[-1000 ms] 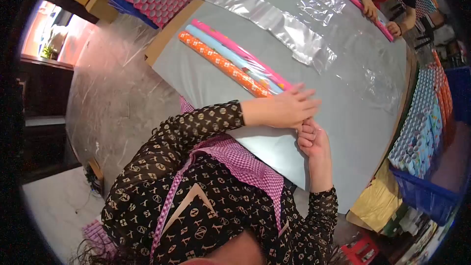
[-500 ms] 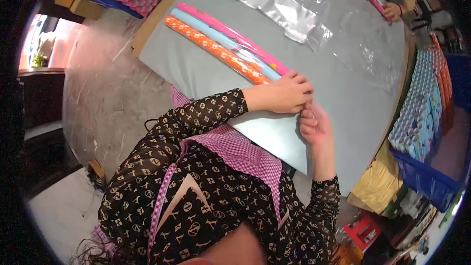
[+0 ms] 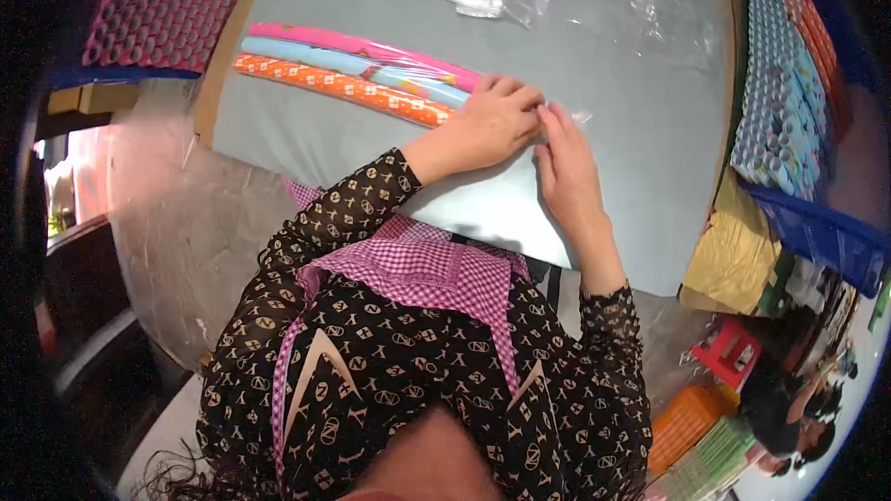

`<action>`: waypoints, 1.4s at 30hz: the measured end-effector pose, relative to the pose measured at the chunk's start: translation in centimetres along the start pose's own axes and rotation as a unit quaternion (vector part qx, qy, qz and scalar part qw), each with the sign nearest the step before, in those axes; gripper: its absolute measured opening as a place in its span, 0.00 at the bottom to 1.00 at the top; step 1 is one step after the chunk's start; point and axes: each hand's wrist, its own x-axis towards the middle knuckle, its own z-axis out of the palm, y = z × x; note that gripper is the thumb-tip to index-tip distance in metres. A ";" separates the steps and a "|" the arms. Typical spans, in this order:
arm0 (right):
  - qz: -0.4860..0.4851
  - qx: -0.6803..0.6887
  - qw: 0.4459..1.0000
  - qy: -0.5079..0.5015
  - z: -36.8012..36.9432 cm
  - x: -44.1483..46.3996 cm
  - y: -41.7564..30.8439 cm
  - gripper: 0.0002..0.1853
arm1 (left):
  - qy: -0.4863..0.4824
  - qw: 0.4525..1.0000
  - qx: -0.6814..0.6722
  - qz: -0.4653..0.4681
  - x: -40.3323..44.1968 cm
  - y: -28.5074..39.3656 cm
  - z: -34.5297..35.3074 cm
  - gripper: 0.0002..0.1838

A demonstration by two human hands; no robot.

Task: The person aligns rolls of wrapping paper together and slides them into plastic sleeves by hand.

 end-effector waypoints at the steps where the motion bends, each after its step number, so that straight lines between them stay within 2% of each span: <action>1: 0.007 -0.004 1.000 0.001 0.3 -0.2 0.3 0.17 | -0.003 1.000 -0.005 0.005 0.0 0.0 -0.1 0.08; 3: 0.105 0.057 0.993 -0.023 1.0 -0.8 0.8 0.15 | -0.007 1.000 -0.016 -0.001 -0.1 -0.1 0.0 0.08; 4: 0.172 0.102 0.979 -0.029 1.4 -0.9 1.0 0.11 | 0.021 1.000 -0.019 0.008 -0.2 -0.3 0.2 0.08; 5: 0.181 0.097 0.978 -0.026 1.5 -1.1 1.3 0.11 | 0.017 0.999 -0.026 0.015 -0.2 -0.5 0.4 0.08; 7: 0.323 0.198 0.924 -0.048 1.1 -0.4 0.6 0.09 | 0.006 0.998 -0.058 -0.002 0.0 -0.7 0.1 0.11; 8: 0.330 0.220 0.918 -0.026 2.1 -1.0 1.7 0.07 | 0.013 0.996 -0.083 -0.022 -0.1 -1.1 0.2 0.15; 9: 0.336 0.217 0.916 -0.022 1.9 -0.9 1.8 0.07 | 0.010 0.996 -0.088 -0.017 -0.3 -1.4 -0.3 0.15; 11: 0.259 0.203 0.944 -0.032 1.7 -0.5 1.3 0.08 | 0.090 0.993 -0.072 -0.022 -0.7 -2.4 -2.4 0.17; 12: 0.249 0.208 0.946 -0.022 2.0 -0.5 1.3 0.09 | 0.087 0.993 -0.075 -0.020 -1.2 -3.0 -3.3 0.17; 14: 0.263 0.202 0.942 -0.039 1.8 -0.2 1.0 0.09 | 0.098 0.991 0.054 -0.073 -2.7 -4.7 -5.0 0.17; 15: 0.274 0.198 0.939 -0.058 1.6 0.0 0.8 0.10 | 0.097 0.991 0.054 -0.074 -3.5 -5.3 -5.6 0.17; 17: 0.298 0.209 0.929 -0.064 1.3 0.6 0.3 0.10 | 0.090 0.977 0.150 -0.121 -5.1 -6.5 -6.6 0.18; 23: 0.325 0.195 0.923 -0.068 1.6 1.5 -0.2 0.13 | 0.083 0.958 0.225 -0.159 -7.3 -7.7 -6.4 0.19; 26: 0.379 0.198 0.902 -0.056 2.4 1.5 -0.2 0.13 | 0.085 0.961 0.217 -0.151 -7.2 -7.6 -6.5 0.19; 27: 0.364 0.206 0.906 -0.068 2.3 1.9 -0.6 0.13 | 0.094 0.964 0.210 -0.136 -7.2 -7.6 -6.5 0.20; 29: 0.422 0.189 0.883 -0.079 1.5 2.6 -1.5 0.13 | 0.107 0.962 0.212 -0.132 -7.3 -7.6 -6.4 0.20; 33: 0.380 0.181 0.903 -0.088 1.9 2.3 -1.2 0.14 | 0.111 0.967 0.189 -0.130 -7.6 -7.5 -6.6 0.23; 35: 0.410 0.214 0.883 -0.084 1.5 2.7 -1.8 0.14 | 0.104 0.974 0.160 -0.126 -7.6 -7.3 -6.7 0.24; 36: 0.441 0.188 0.873 -0.093 1.9 2.7 -1.4 0.13 | 0.100 0.975 0.151 -0.133 -7.6 -7.3 -6.8 0.25; 39: 0.427 0.178 0.882 -0.096 1.8 2.6 -1.1 0.13 | 0.090 0.975 0.150 -0.138 -7.7 -7.0 -7.1 0.26; 42: 0.470 0.208 0.848 -0.129 1.7 3.2 -0.2 0.14 | 0.098 0.973 0.152 -0.145 -7.7 -7.0 -7.0 0.26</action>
